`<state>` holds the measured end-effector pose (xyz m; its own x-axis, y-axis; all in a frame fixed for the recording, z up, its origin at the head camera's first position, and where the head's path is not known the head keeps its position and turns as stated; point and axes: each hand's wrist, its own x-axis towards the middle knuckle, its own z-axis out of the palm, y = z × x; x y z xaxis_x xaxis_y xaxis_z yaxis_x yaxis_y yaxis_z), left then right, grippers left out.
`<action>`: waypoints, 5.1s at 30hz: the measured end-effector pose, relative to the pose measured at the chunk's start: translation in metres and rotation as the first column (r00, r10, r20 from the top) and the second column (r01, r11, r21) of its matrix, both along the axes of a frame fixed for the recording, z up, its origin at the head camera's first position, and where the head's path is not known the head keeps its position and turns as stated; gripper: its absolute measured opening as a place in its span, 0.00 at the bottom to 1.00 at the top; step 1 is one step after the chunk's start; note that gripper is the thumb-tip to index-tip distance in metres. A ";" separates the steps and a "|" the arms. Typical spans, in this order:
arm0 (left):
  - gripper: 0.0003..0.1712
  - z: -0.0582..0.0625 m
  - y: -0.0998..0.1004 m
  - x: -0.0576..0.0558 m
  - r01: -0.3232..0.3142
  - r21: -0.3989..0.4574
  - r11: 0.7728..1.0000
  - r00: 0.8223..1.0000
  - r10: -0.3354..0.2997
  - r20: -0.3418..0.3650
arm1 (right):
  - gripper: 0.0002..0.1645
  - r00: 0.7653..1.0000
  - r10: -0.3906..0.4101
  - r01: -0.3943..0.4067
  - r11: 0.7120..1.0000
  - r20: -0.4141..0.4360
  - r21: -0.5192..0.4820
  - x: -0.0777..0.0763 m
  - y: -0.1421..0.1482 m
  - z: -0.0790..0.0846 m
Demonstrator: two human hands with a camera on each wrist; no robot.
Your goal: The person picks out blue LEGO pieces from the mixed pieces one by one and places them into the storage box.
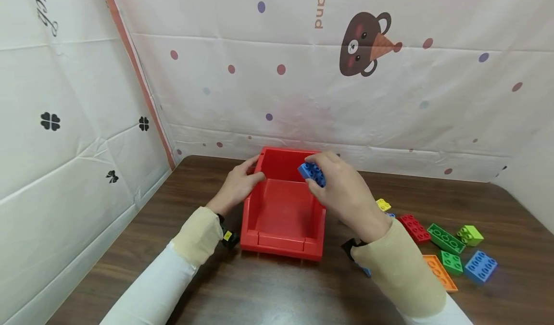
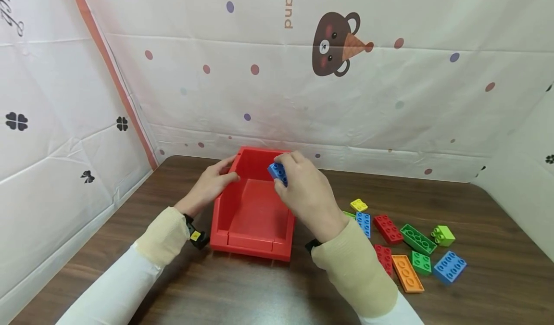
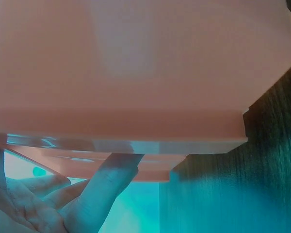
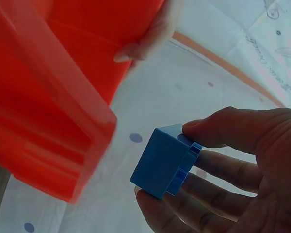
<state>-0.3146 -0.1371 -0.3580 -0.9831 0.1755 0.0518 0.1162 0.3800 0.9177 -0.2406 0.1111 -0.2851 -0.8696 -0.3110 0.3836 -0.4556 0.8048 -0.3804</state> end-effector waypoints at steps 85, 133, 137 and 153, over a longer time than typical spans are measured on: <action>0.39 -0.001 0.002 -0.001 0.008 0.021 1.000 1.000 -0.008 0.001 | 0.32 0.916 0.266 -0.338 0.915 0.300 0.222 -0.006 -0.038 -0.061; 0.39 0.000 0.002 -0.004 0.014 0.024 1.000 1.000 -0.014 0.007 | 0.30 0.901 0.255 -0.326 0.931 0.350 0.162 -0.015 -0.043 -0.066; 0.39 -0.001 0.002 -0.003 0.015 0.024 1.000 1.000 -0.015 0.012 | 0.30 0.904 0.250 -0.322 0.932 0.348 0.168 -0.014 -0.043 -0.066; 0.40 -0.002 0.004 -0.008 -0.004 -0.019 1.000 1.000 0.004 -0.004 | 0.32 0.924 0.206 -0.290 0.926 0.322 0.239 -0.014 -0.046 -0.067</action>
